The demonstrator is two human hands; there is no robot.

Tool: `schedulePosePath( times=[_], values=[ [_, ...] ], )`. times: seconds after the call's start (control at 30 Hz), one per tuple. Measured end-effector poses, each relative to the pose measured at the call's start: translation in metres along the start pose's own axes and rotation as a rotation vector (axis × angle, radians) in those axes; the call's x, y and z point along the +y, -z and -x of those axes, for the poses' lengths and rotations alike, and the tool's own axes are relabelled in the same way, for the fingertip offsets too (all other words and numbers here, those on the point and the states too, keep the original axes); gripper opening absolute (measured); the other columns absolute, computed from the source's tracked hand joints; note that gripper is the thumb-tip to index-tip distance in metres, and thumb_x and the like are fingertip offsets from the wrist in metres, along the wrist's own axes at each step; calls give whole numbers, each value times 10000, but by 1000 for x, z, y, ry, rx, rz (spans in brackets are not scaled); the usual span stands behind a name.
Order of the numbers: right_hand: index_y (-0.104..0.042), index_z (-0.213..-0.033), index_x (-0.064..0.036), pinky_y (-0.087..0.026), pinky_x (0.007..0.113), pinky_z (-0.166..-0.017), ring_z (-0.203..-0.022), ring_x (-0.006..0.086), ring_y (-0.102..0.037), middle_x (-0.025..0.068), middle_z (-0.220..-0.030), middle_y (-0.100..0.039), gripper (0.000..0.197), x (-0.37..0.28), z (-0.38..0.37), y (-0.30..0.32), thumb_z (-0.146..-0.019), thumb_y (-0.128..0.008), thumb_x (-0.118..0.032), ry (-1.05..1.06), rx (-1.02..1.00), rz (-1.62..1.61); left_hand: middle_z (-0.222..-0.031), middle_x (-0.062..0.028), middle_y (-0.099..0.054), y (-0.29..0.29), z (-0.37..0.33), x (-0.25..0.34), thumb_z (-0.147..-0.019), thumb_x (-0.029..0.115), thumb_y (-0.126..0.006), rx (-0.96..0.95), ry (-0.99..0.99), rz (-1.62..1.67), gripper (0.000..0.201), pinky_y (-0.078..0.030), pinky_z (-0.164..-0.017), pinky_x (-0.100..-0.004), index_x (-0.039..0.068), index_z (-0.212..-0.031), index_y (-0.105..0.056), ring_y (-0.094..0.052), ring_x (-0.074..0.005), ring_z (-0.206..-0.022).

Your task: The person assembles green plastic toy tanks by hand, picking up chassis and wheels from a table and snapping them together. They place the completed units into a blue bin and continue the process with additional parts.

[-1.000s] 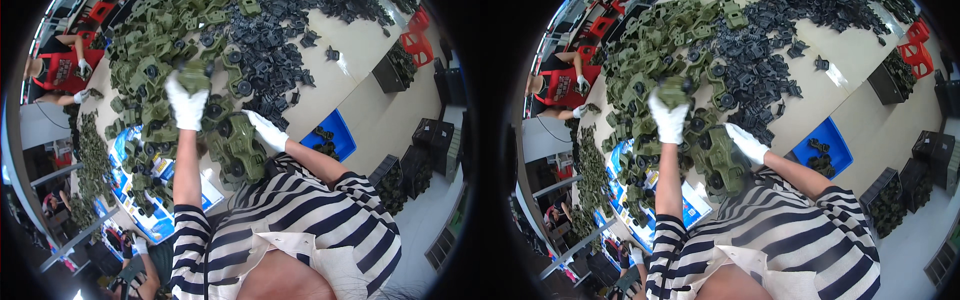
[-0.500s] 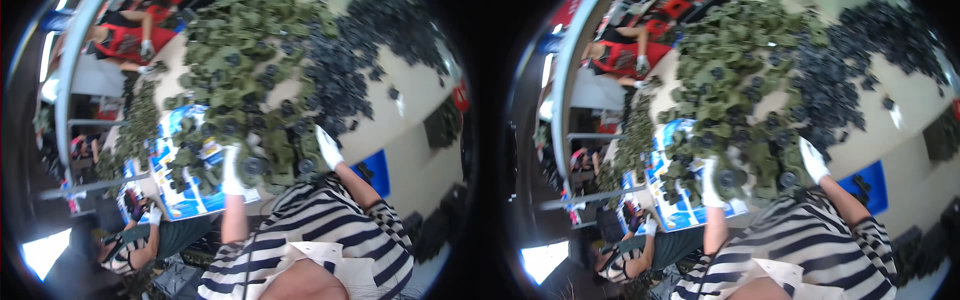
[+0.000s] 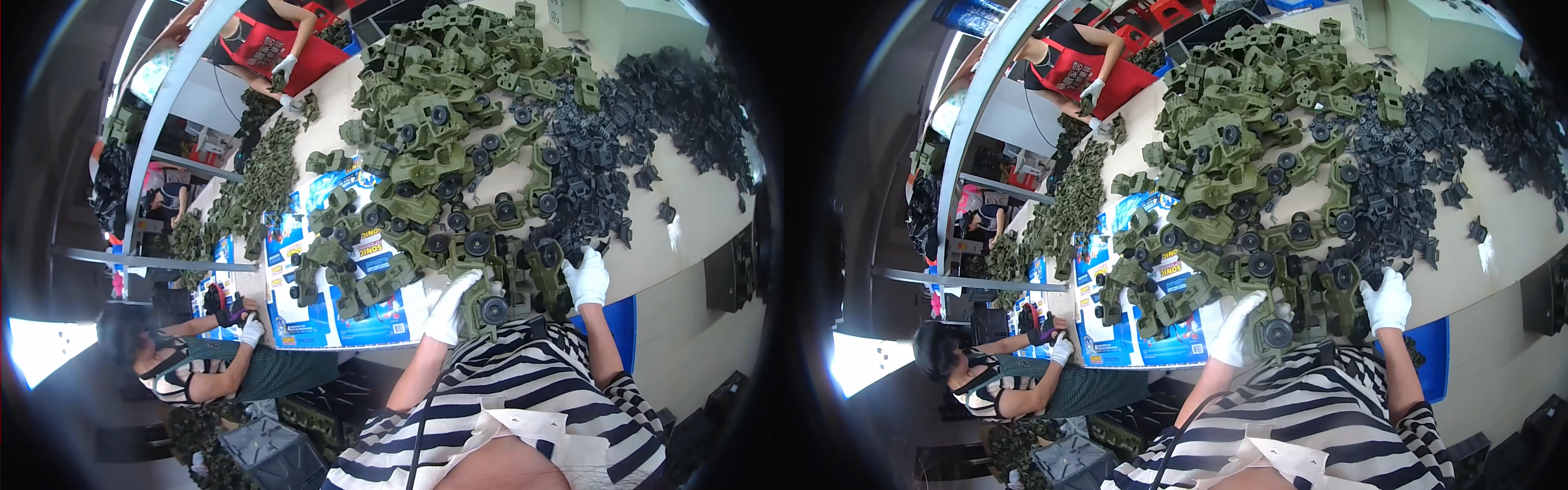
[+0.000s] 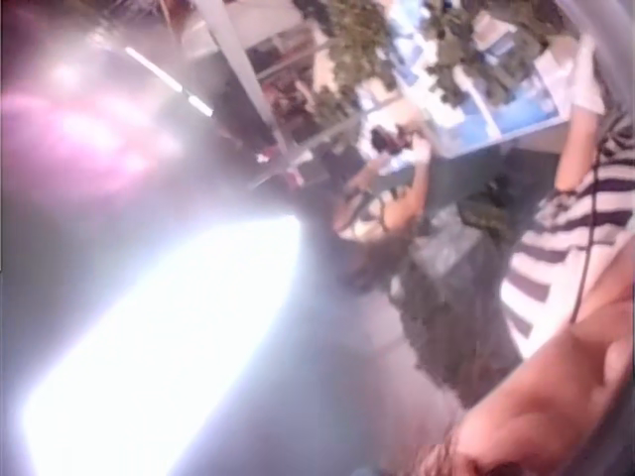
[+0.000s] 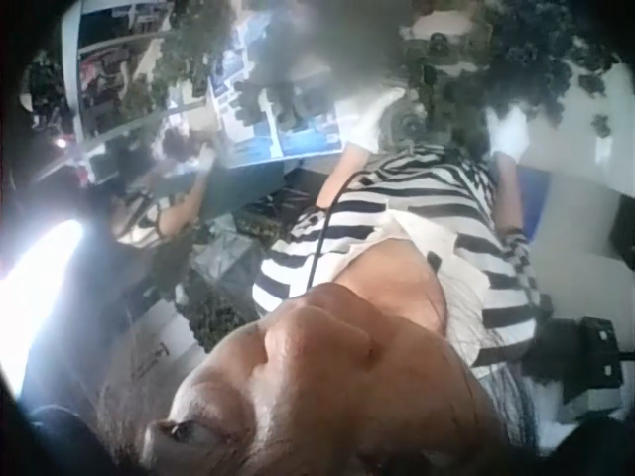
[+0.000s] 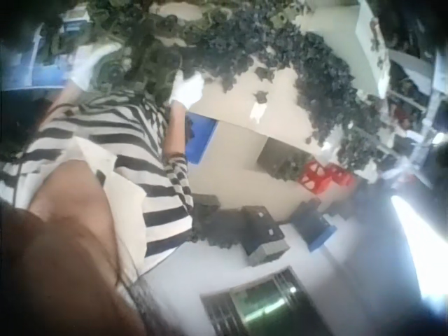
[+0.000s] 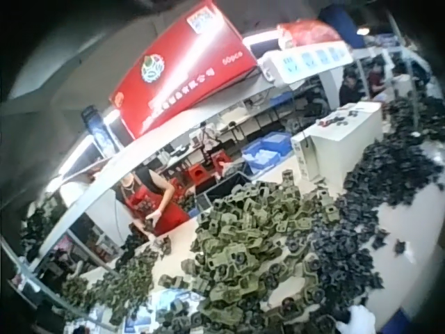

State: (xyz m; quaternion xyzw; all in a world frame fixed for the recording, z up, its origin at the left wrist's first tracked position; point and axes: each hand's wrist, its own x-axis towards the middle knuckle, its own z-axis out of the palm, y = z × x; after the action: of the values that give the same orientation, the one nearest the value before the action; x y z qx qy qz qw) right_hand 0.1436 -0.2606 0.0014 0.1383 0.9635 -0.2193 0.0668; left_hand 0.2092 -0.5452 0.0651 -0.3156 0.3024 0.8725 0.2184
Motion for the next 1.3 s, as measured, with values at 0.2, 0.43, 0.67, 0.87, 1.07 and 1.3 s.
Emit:
schedulePosePath(
  times=[0.2,0.43,0.67,0.87,1.07,1.3],
  values=[
    [-591,-1258,-43,-462,444,-1002,-1154,405,-579,225,-1237,-596,453,10,-21,-33,-819,-685,-106,123,58,-364,-1248,-163,-644,15,-13,-6,-991,206,-550,-55,-206,-62,339,-478,-1036,-399,3,-1257,-603,-623,-275,-1156],
    [-640,-1180,-115,-514,461,-896,-1010,372,-654,135,-1151,-667,298,27,-16,3,-917,-622,-255,-51,234,-327,-1096,-146,-701,-18,0,-1,-961,193,-605,98,-224,-99,297,-587,-867,-477,9,-1194,-624,-692,-299,-922],
    [-615,-1261,-26,-494,414,-974,-1134,369,-621,209,-1191,-656,630,79,-31,23,-793,-769,-418,-289,115,-522,-1103,-121,-692,-14,5,-1,-955,232,-621,87,-240,-199,291,-584,-866,-457,33,-1167,-633,-684,-277,-938],
    [-553,-1353,-30,-475,428,-1014,-1166,387,-596,219,-1283,-593,822,72,-56,-13,-759,-758,-560,-271,-7,-262,-1109,-121,-688,-22,8,3,-936,178,-633,105,-221,-241,235,-586,-857,-458,67,-1143,-626,-687,-284,-938],
    [-690,-1099,-10,-514,410,-865,-994,345,-656,200,-1097,-682,627,81,-51,-16,-757,-778,-528,-258,-15,-315,-1032,-114,-711,-15,4,4,-942,135,-620,109,-223,-219,202,-595,-800,-429,57,-1128,-641,-695,-271,-892],
    [-697,-943,-5,-525,423,-798,-888,376,-685,210,-933,-717,585,87,-32,30,-767,-761,-558,-385,-69,-168,-1065,-123,-704,-2,5,-4,-920,84,-628,144,-237,-259,241,-561,-876,-375,-13,-1140,-649,-682,-236,-951]
  ],
)
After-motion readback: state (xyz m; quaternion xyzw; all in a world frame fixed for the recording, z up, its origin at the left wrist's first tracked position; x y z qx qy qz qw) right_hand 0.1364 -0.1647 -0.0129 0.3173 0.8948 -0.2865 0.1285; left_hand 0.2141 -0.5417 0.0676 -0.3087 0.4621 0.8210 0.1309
